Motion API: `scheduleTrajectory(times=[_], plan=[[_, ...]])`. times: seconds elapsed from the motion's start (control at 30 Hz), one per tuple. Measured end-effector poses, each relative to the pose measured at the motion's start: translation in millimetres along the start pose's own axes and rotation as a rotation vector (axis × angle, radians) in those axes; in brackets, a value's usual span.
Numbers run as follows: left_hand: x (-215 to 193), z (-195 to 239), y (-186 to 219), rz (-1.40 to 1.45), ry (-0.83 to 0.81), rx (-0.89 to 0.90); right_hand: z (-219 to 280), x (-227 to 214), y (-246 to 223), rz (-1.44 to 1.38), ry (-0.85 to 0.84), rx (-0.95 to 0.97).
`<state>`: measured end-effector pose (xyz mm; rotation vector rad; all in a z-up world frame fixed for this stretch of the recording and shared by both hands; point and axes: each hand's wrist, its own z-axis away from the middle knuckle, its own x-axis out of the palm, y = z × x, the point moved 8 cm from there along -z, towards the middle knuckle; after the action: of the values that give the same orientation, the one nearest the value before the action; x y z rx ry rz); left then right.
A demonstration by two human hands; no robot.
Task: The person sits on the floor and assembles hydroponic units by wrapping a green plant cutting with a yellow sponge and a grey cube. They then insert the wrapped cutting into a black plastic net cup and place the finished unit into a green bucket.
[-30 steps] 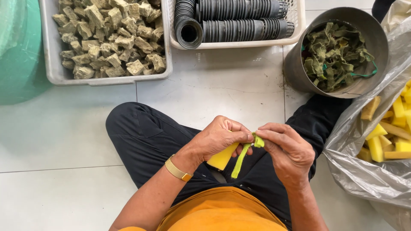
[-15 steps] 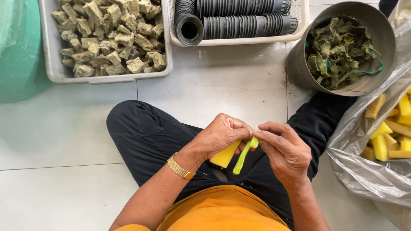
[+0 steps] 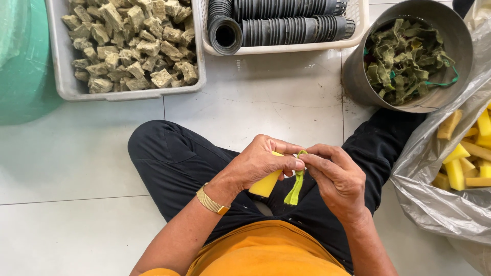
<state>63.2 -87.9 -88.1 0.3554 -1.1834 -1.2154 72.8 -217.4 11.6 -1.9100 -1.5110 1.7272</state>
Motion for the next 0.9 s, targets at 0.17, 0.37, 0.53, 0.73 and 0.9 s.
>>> scheduleTrajectory(times=[0.17, 0.37, 0.53, 0.73, 0.9], plan=[[-3, -3, -4, -0.037, 0.025, -0.007, 10, 3, 25, -0.224, 0.029, 0.186], [-2, -1, -6, 0.058, 0.04, -0.064, 11, 4, 28, -0.224, 0.041, 0.195], [0, 0, -2, 0.035, 0.008, -0.025, 5, 5, 16, -0.089, 0.027, 0.1], [0, 1, -5, -0.008, 0.011, 0.013, 11, 3, 33, -0.278, 0.039, 0.263], [9, 5, 10, -0.188, 0.014, 0.098, 50, 24, 96, -0.856, 0.098, 0.679]])
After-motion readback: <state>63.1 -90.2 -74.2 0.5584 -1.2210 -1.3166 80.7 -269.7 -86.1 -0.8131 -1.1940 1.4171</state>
